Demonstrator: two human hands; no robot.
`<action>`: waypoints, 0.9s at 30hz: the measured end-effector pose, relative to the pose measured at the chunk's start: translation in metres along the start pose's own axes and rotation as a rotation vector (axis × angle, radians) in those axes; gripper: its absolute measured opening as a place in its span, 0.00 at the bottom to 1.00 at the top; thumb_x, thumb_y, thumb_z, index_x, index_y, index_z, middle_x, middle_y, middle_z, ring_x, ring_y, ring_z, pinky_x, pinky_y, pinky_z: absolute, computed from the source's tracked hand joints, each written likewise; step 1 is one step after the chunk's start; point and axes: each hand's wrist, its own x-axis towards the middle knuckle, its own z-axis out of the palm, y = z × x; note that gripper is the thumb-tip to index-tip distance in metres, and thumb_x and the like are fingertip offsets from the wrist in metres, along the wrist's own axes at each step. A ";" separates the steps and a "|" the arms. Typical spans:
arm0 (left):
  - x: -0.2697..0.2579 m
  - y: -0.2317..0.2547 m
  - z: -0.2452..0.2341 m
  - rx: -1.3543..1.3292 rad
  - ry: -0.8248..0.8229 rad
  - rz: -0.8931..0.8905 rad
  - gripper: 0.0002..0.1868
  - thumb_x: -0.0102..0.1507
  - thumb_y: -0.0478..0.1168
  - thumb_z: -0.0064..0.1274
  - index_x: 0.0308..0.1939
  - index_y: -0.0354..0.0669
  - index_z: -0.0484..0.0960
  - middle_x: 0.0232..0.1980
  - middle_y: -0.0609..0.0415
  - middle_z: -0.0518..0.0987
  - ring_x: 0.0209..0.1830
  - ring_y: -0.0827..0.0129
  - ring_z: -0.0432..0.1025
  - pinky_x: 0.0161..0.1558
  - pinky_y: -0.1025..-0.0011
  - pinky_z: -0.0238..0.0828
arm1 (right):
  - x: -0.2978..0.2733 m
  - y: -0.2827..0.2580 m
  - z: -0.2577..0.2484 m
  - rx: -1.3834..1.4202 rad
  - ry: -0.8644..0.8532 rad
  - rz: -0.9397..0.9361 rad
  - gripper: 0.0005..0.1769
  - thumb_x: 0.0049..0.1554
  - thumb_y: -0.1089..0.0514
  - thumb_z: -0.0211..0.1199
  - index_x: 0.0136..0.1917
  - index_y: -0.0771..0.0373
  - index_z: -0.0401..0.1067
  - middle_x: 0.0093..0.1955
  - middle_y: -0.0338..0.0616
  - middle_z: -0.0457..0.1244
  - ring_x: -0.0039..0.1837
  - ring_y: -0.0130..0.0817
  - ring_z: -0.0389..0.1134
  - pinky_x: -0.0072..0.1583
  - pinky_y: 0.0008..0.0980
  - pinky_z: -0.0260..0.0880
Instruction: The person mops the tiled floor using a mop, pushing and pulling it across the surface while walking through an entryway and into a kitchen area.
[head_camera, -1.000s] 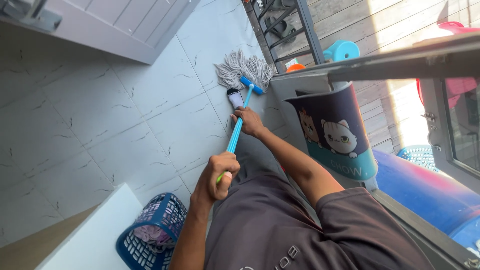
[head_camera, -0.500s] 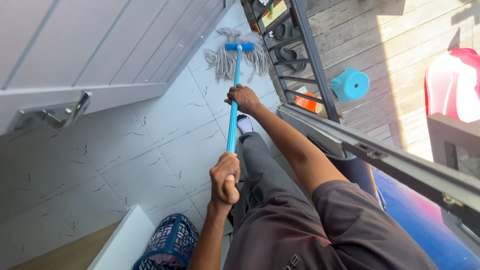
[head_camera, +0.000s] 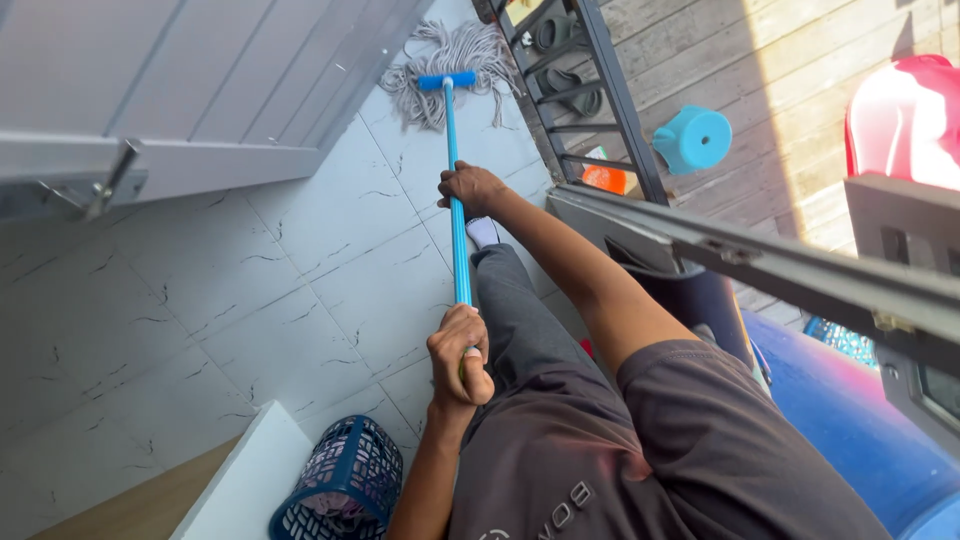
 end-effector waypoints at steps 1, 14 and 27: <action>-0.009 0.007 -0.002 -0.009 -0.021 -0.017 0.07 0.48 0.38 0.34 0.16 0.42 0.57 0.15 0.52 0.60 0.18 0.63 0.56 0.33 0.67 0.65 | -0.014 -0.008 0.011 0.034 -0.002 0.018 0.20 0.65 0.41 0.56 0.49 0.58 0.77 0.57 0.40 0.65 0.62 0.43 0.62 0.64 0.42 0.65; -0.132 0.088 0.003 -0.102 -0.276 -0.056 0.14 0.55 0.44 0.39 0.19 0.39 0.61 0.18 0.52 0.63 0.20 0.62 0.60 0.32 0.64 0.59 | -0.202 -0.077 0.168 0.413 0.271 0.087 0.23 0.64 0.43 0.58 0.39 0.64 0.73 0.44 0.51 0.65 0.51 0.54 0.67 0.56 0.50 0.67; -0.078 0.039 0.010 0.013 0.034 -0.052 0.11 0.54 0.38 0.33 0.17 0.42 0.57 0.16 0.53 0.58 0.17 0.66 0.55 0.41 0.63 0.72 | -0.074 -0.017 0.111 0.124 0.292 -0.030 0.17 0.62 0.43 0.60 0.42 0.57 0.74 0.46 0.41 0.66 0.54 0.47 0.67 0.53 0.46 0.69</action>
